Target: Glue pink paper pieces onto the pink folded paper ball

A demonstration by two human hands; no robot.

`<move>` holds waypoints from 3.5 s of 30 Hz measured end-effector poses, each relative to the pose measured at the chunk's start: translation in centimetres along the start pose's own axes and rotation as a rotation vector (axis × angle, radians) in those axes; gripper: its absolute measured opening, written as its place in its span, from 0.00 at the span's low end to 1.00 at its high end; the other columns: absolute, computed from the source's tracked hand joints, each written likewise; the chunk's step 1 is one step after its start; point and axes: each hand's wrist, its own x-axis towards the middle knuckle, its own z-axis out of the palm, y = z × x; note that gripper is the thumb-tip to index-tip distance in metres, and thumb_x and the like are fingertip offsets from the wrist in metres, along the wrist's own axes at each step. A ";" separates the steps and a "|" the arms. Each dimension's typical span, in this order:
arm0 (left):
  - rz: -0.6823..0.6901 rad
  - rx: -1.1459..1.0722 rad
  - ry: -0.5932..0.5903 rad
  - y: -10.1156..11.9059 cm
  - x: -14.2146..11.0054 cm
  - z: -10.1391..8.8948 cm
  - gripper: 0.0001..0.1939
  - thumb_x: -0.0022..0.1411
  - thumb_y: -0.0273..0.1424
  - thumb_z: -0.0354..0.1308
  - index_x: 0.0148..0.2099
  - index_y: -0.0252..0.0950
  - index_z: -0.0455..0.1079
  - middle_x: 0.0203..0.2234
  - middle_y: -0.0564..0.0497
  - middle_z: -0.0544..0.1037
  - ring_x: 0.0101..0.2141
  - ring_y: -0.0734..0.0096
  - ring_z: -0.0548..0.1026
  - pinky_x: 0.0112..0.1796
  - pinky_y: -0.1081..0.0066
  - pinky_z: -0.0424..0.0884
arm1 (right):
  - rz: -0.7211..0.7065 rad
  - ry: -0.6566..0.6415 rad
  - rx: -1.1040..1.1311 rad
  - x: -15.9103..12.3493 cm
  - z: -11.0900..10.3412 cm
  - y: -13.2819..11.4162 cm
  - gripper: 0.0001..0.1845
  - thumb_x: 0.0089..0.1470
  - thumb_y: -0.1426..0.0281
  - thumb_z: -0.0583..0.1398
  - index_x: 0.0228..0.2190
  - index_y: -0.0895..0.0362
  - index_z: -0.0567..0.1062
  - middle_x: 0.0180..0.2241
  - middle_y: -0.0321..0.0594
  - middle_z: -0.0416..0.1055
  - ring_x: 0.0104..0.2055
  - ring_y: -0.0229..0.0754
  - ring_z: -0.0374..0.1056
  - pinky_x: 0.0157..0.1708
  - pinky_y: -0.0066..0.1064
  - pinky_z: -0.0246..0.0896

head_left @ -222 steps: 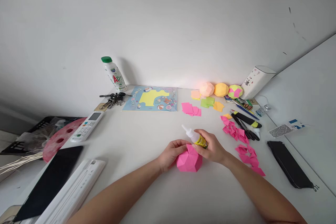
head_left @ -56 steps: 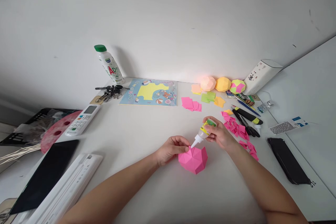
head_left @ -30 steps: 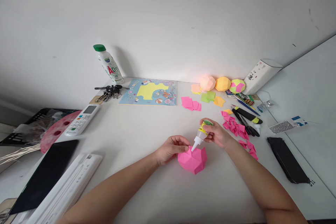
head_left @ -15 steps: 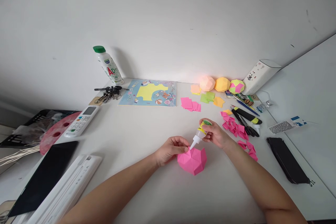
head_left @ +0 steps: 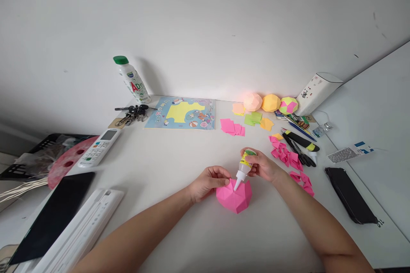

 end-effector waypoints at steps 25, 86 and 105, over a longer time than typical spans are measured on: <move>-0.013 0.005 0.032 0.2 0.0 0.4 0.12 0.40 0.28 0.71 0.29 0.32 0.74 0.21 0.53 0.77 0.23 0.75 0.72 0.28 0.74 0.66 | -0.061 0.063 0.073 0.4 -0.2 0.3 0.11 0.45 0.65 0.63 0.30 0.54 0.68 0.15 0.25 0.52 0.16 0.29 0.44 0.16 0.22 0.45; 0.011 -0.003 -0.039 -0.1 0.1 -0.3 0.10 0.43 0.27 0.70 0.30 0.33 0.74 0.24 0.50 0.78 0.25 0.72 0.74 0.29 0.72 0.67 | -0.168 0.672 -1.266 -1.4 -1.6 -0.2 0.21 0.43 0.63 0.64 0.13 0.54 0.59 0.16 0.35 0.54 0.23 0.41 0.55 0.24 0.30 0.41; 0.020 0.009 -0.042 0.0 0.0 0.0 0.10 0.42 0.27 0.70 0.30 0.33 0.75 0.23 0.51 0.78 0.24 0.74 0.73 0.29 0.73 0.66 | 0.169 -0.231 -0.586 -2.2 1.4 0.3 0.14 0.48 0.64 0.63 0.38 0.57 0.73 0.25 0.32 0.66 0.25 0.33 0.59 0.28 0.25 0.52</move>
